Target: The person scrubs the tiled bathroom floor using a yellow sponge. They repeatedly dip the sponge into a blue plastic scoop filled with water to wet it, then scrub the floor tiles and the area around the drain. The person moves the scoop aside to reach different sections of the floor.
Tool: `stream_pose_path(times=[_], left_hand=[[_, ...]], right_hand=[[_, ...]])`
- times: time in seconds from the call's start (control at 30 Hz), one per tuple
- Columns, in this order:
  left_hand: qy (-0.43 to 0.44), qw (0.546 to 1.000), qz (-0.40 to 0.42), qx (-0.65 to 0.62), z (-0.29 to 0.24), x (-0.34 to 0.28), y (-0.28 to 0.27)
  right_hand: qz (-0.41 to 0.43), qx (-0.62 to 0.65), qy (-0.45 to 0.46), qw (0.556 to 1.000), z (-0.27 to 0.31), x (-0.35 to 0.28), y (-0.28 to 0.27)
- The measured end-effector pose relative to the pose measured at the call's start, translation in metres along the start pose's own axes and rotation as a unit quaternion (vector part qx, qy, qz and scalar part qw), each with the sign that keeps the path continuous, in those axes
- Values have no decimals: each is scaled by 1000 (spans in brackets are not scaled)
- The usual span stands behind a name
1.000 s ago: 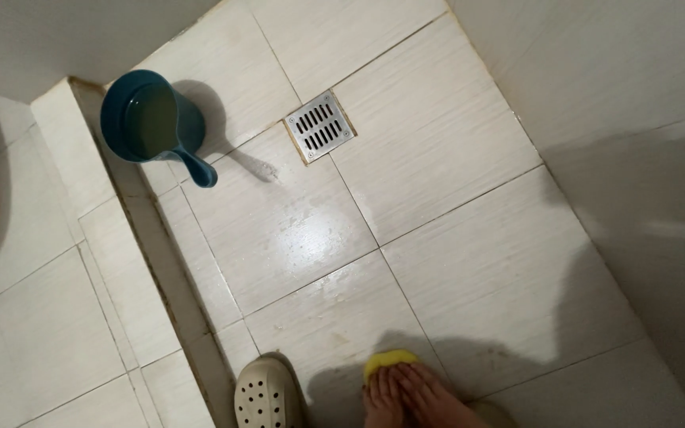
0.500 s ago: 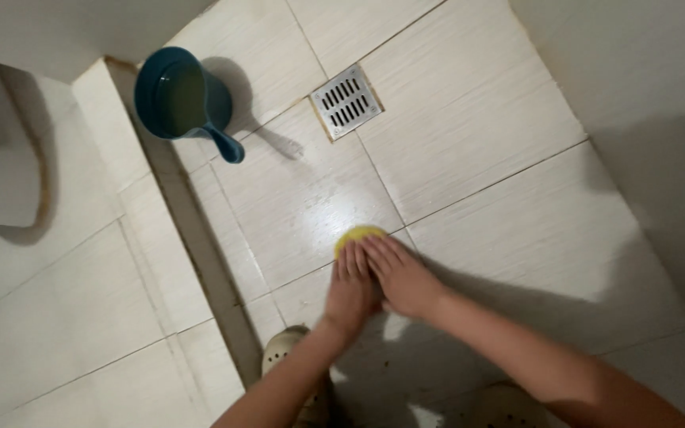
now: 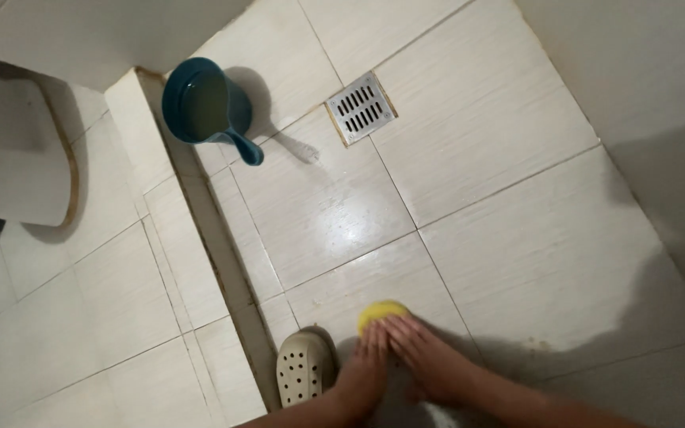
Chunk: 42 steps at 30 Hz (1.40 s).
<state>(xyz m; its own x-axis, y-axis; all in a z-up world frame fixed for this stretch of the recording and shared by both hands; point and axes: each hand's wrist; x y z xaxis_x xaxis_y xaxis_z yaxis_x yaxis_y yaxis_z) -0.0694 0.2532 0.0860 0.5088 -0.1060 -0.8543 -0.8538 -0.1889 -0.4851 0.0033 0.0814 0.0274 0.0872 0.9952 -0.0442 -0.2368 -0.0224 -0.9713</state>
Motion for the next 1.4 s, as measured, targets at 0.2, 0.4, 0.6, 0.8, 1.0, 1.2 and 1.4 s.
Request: stream_pose_path(times=[0.2,0.4,0.6,0.8,1.0,1.2,1.4], left_hand=[[101,953,-157,239,-10,66,90],[44,974,-193,113,-12,93,74],[34,979,-6,200,30,55,-63],[58,972,-56,219,126,50,-131],[59,969,-129,202,204,103,-98],[303,800,-346,386,213,68,-53],[332,914,-165,166,174,44,22]], right_hand=[[52,-23,-77,995,-28,-36,27],[356,38,-73,931,-58,-5,4],[360,-117,-104,920,-74,78,-56],[-46,-93,22,994,-84,172,-30],[-162,-35,169,972,-65,205,-15],[-197,-48,160,966,-13,155,-18],[-78,-68,148,984,61,103,-25]])
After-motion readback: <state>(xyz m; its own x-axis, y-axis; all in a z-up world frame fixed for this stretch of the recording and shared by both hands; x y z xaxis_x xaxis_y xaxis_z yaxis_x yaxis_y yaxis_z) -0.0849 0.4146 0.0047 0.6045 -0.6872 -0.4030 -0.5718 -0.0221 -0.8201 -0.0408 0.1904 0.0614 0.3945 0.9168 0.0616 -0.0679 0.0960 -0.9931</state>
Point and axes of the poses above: each hand's wrist, its own x-axis towards the middle knuckle, its own y-axis out of the palm, z = x × y, and after that the axes turned 2 degrees about -z, right-handed
